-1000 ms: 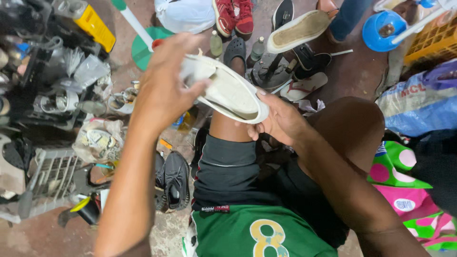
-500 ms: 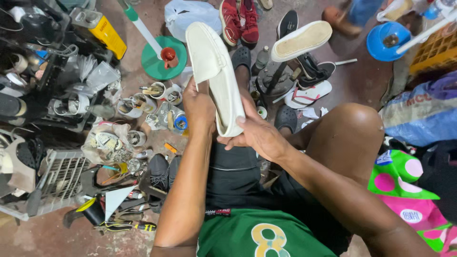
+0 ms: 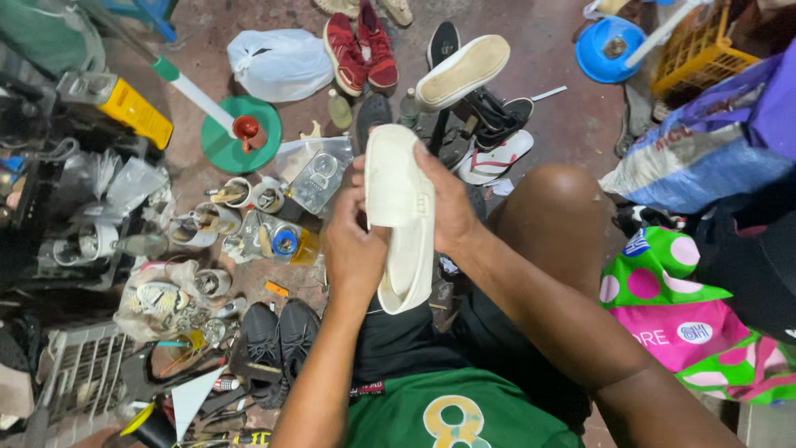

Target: The person inserts a new insole into a white loafer, presses it down by hand, and then uses a hammer to secure the sole of a different shoe.

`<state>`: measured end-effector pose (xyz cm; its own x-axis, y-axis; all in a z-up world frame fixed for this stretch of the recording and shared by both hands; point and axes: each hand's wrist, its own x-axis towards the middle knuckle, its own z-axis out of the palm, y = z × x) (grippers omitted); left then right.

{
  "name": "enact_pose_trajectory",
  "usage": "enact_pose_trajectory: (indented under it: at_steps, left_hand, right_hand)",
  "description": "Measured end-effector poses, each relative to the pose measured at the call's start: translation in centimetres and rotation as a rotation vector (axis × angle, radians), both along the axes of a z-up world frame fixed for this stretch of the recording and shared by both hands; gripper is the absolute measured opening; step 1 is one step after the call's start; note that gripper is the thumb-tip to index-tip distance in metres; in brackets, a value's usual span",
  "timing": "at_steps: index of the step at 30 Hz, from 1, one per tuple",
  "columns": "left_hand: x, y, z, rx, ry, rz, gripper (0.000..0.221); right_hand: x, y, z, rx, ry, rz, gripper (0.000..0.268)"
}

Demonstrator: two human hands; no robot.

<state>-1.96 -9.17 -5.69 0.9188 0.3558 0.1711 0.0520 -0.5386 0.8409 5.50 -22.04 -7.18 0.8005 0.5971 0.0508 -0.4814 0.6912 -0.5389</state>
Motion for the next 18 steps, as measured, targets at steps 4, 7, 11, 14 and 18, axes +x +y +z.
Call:
enact_pose_trajectory:
  at_steps: [4, 7, 11, 14, 18]
  left_hand:
    - [-3.8, 0.0, 1.8, 0.117, -0.132, -0.081, 0.042]
    - [-6.0, 0.4, 2.6, 0.421, -0.211, -0.411, 0.074]
    - [-5.1, -0.2, 2.7, 0.522, 0.003, -0.500, 0.116]
    - [-3.0, -0.2, 2.5, 0.504, -0.073, -0.463, 0.124]
    - [-1.1, -0.6, 2.2, 0.550, -0.104, -0.384, 0.121]
  right_hand:
    - [1.3, 0.3, -1.1, -0.038, 0.137, -0.084, 0.059]
    - [1.8, -0.1, -1.5, -0.030, 0.144, -0.067, 0.058]
    - [1.3, 0.3, -1.4, -0.051, 0.071, -0.025, 0.062]
    - [-0.5, 1.3, -1.7, 0.005, 0.065, 0.055, 0.060]
    - [-1.2, 3.2, -1.7, 0.046, 0.027, -0.013, 0.060]
